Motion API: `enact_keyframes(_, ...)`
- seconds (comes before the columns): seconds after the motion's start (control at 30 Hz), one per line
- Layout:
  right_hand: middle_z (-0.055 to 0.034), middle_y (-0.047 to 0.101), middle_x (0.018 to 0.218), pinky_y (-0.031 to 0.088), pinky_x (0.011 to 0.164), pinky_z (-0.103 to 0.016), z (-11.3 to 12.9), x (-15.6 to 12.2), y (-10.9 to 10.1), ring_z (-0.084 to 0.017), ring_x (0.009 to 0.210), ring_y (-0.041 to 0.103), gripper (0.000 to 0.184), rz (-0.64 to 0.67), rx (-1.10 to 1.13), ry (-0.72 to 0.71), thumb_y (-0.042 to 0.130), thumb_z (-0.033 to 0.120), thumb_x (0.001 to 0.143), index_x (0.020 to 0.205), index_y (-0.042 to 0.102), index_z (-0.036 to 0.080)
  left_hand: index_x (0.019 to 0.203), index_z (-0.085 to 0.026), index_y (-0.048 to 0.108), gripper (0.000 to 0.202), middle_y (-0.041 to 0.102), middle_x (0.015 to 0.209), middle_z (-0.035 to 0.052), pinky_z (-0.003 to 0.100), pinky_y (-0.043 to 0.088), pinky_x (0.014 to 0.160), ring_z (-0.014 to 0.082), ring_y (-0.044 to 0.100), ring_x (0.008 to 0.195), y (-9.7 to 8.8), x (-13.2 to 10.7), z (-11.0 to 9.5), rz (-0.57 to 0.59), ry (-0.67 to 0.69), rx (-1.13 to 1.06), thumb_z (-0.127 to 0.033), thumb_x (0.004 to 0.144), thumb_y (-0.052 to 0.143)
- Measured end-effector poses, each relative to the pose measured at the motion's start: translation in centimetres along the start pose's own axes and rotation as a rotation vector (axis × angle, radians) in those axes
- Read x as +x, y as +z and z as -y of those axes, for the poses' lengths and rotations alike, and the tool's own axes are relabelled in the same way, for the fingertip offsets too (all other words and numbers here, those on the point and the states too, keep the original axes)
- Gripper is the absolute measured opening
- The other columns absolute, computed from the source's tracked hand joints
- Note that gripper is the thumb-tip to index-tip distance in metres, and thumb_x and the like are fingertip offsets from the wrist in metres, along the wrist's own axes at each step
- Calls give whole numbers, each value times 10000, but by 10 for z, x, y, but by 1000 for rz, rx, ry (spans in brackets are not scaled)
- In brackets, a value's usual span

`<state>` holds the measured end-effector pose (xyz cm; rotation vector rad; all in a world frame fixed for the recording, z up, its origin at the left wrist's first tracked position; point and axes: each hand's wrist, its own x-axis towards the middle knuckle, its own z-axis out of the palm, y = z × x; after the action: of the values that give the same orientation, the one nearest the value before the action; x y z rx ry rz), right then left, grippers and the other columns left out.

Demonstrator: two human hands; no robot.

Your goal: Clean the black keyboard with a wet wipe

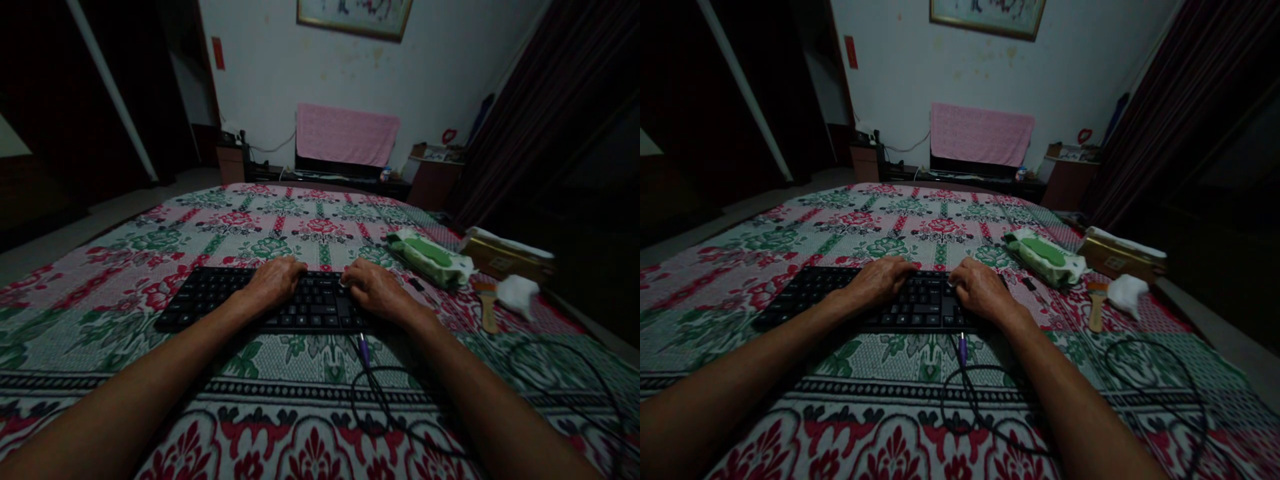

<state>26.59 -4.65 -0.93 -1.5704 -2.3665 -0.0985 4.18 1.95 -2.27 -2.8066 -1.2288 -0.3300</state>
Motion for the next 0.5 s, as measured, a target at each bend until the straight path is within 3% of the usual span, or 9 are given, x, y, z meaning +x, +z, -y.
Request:
enact_keyframes(0.2, -43, 559, 803, 375, 678, -244, -10, -2, -6, -148, 744, 513, 181, -29, -12, 97, 470, 132, 704, 783, 623, 187, 1066, -231, 561, 295, 601, 918, 68, 282, 405, 712, 192, 542, 854, 0, -1, 0, -4, 1, 4, -237, 857, 353)
enact_keyframes(0.37, -50, 595, 892, 390, 753, -266, -21, -2, -9, -155, 833, 534, 263, -115, 82, 77, 439, 125, 734, 925, 611, 182, 1070, -249, 564, 311, 619, 946, 55, 283, 416, 713, 189, 564, 864, -2, 0, 3, 8, 4, -39, -248, 860, 335)
enact_keyframes(0.5, -54, 612, 920, 395, 768, -276, -25, -4, -11, -160, 853, 544, 260, -81, 132, 63, 444, 154, 757, 958, 607, 181, 1066, -253, 572, 305, 643, 958, 45, 280, 420, 720, 186, 582, 866, -11, 5, 1, 41, -18, -57, -249, 839, 368)
